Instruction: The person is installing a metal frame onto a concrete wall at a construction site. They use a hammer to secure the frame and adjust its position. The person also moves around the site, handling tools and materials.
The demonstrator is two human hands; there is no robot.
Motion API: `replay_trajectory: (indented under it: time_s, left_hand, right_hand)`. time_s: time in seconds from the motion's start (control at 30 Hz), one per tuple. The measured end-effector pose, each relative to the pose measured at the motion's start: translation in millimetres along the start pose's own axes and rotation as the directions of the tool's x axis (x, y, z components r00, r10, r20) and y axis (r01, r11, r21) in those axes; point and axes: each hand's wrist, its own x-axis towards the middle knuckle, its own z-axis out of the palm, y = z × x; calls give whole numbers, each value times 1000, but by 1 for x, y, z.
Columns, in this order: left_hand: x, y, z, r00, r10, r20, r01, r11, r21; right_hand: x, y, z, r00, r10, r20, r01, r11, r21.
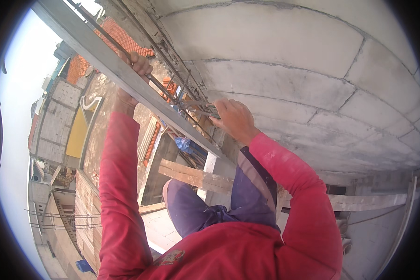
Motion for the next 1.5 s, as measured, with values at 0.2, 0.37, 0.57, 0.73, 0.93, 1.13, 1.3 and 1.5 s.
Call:
replay_trajectory:
  time_s: [0.2, 0.37, 0.57, 0.73, 0.93, 1.13, 1.3, 1.5]
  left_hand:
    - [0, 0, 0, 1000, -5, 0, 5, 1000, -7]
    - [-2, -1, -1, 1000, -10, -9, 10, 999, -35]
    - [-2, 0, 1, 1000, -3, 4, 3, 1000, -21]
    - [-2, 0, 0, 1000, -19, 11, 19, 998, -53]
    - [0, -1, -2, 1000, -5, -11, 5, 1000, -2]
    - [0, 1, 0, 999, -29, 27, 31, 997, -71]
    - [1, 3, 0, 999, -40, 1, 40, 997, -69]
    - [2, 3, -3, 997, -63, 39, 66, 993, -93]
  right_hand:
    - [2, -3, -8, 960, 91, 264, -117, 989, 86]
    - [4, 1, -12, 617, 187, 764, -756, 408, 511]
    - [-5, -11, 5, 445, -53, 894, -895, -5, 446]
    - [-4, -11, 5, 821, 301, 485, -462, 849, 255]
    - [-4, -1, -4, 995, 57, 80, -64, 994, 88]
    - [-5, 5, 7, 528, 163, 834, -829, 310, 464]
    - [-12, -5, 19, 428, -50, 903, -901, -106, 421]
    - [-12, -3, 14, 845, 280, 456, -477, 782, 402]
